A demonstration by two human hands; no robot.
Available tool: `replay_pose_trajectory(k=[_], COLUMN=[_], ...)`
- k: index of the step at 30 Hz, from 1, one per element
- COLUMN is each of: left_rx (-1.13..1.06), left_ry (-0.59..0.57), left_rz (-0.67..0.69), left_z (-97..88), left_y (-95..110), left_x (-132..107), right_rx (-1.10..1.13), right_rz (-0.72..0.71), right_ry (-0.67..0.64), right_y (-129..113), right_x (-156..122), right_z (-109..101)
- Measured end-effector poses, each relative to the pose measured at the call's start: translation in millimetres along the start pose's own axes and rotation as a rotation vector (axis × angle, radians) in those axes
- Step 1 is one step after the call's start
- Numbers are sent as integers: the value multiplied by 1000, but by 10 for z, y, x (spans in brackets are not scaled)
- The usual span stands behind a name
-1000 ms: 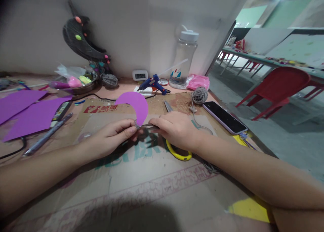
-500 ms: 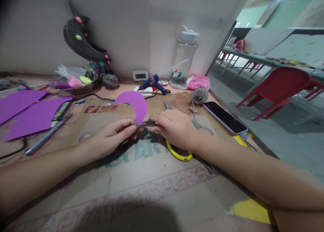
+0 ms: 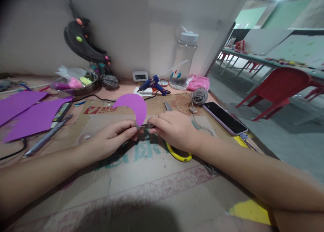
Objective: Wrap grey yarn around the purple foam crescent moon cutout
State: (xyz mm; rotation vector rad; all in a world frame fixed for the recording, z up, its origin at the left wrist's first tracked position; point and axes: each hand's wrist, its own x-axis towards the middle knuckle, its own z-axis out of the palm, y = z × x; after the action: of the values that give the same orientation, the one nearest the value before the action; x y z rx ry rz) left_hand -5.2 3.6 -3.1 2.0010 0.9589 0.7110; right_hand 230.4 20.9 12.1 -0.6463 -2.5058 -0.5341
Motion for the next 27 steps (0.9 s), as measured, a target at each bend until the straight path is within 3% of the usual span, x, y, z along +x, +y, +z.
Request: replay_pose_trajectory(k=[27], left_rx=[-6], left_ry=[-19], left_rz=[-31], left_z=[0], left_y=[2], left_x=[12], right_rx=[26], right_rz=[-12], right_ry=[-40], right_y=[21], right_x=[-28], right_z=[12])
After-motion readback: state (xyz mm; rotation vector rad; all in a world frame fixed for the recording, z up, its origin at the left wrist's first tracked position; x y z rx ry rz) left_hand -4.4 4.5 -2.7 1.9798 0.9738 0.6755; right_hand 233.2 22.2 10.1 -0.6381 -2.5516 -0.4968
